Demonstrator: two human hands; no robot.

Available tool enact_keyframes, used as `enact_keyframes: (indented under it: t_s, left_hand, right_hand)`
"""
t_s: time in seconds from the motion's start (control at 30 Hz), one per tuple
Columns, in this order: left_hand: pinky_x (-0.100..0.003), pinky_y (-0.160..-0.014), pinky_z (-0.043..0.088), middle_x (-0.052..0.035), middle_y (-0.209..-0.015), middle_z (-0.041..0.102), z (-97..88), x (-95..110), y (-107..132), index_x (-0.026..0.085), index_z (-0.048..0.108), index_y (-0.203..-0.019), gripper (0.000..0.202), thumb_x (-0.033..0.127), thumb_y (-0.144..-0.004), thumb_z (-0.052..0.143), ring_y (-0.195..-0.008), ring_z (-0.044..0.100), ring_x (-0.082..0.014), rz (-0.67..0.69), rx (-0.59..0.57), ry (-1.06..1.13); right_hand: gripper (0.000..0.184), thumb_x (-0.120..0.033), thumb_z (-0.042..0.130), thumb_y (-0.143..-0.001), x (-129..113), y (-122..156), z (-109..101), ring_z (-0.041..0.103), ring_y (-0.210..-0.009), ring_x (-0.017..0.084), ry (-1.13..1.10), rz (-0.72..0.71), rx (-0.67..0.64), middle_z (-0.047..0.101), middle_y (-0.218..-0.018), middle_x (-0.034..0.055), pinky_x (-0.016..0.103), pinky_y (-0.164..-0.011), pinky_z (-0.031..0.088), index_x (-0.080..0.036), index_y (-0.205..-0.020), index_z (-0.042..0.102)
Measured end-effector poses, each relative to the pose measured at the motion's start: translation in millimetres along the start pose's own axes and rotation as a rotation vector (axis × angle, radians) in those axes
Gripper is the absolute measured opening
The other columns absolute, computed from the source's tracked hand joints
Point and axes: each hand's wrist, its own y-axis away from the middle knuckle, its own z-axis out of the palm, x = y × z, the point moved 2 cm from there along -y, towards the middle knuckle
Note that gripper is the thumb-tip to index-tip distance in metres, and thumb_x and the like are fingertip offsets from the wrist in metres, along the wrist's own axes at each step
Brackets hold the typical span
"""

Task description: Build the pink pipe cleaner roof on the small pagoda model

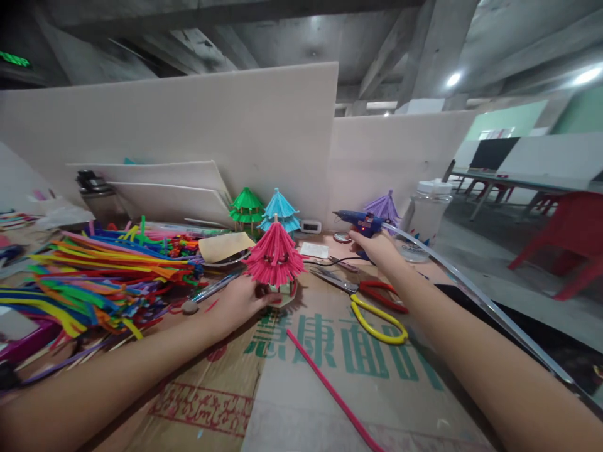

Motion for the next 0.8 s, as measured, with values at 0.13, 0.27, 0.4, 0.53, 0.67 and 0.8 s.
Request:
enact_keyframes:
  t_s: [0.13, 0.27, 0.4, 0.53, 0.67, 0.8]
  left_hand:
    - [-0.032, -0.079, 0.046, -0.0095, -0.1, 0.074, -0.3, 2, 0, 0.019, 0.07, -0.097, 0.025, 0.041, -0.086, 0.07, -0.091, 0.067, -0.0265, 0.089, 0.054, -0.03]
    - [-0.032, -0.08, 0.047, -0.0094, -0.102, 0.073, -0.9, 2, 0, 0.019, 0.068, -0.098, 0.024, 0.04, -0.086, 0.069, -0.093, 0.067, -0.0262, 0.129, 0.095, 0.002]
    - [-0.032, -0.078, 0.048, -0.0082, -0.095, 0.073, -0.2, 1, -1, 0.018, 0.067, -0.097, 0.026, 0.041, -0.085, 0.067, -0.088, 0.067, -0.0248, 0.115, 0.115, 0.067]
    - [-0.032, -0.076, 0.049, -0.009, -0.093, 0.072, 5.9, -4, -4, 0.017, 0.066, -0.097, 0.022, 0.036, -0.086, 0.063, -0.085, 0.067, -0.0245, 0.125, 0.09, 0.063]
    - [-0.035, -0.08, 0.051, -0.0107, -0.092, 0.072, 11.9, -12, -8, 0.015, 0.066, -0.095, 0.021, 0.034, -0.085, 0.063, -0.087, 0.067, -0.0264, 0.108, 0.072, 0.048]
    - [-0.04, -0.091, 0.051, -0.0129, -0.108, 0.071, 11.9, -18, -11, 0.015, 0.065, -0.107, 0.033, 0.039, -0.084, 0.066, -0.101, 0.066, -0.0295, 0.127, 0.078, 0.144]
  right_hand:
    - [0.03, -0.041, 0.078, -0.073, 1, 0, 1, 0.07, -0.059, 0.019, 0.002, -0.002, -0.005, 0.073, -0.069, 0.0055, 0.03, -0.061, 0.058, -0.018, -0.09, 0.068]
    - [0.029, -0.04, 0.078, -0.073, 4, -2, 3, 0.07, -0.061, 0.02, 0.003, -0.003, -0.021, 0.073, -0.069, 0.0059, 0.032, -0.062, 0.058, -0.018, -0.088, 0.068]
    - [0.028, -0.04, 0.077, -0.072, 3, -2, 4, 0.072, -0.065, 0.023, 0.005, -0.016, -0.023, 0.074, -0.069, 0.0062, 0.033, -0.063, 0.059, -0.019, -0.089, 0.068]
    - [0.028, -0.04, 0.078, -0.072, -3, 3, 3, 0.072, -0.066, 0.024, 0.01, -0.027, -0.026, 0.073, -0.068, 0.007, 0.034, -0.064, 0.059, -0.018, -0.087, 0.068]
    - [0.031, -0.043, 0.077, -0.073, -13, 8, 0, 0.072, -0.063, 0.023, 0.006, -0.036, -0.029, 0.072, -0.065, 0.0064, 0.033, -0.062, 0.058, -0.018, -0.088, 0.068]
    - [0.037, -0.048, 0.076, -0.073, -32, 15, -2, 0.073, -0.07, 0.023, -0.011, -0.077, -0.061, 0.074, -0.073, 0.0067, 0.034, -0.069, 0.059, -0.017, -0.093, 0.069]
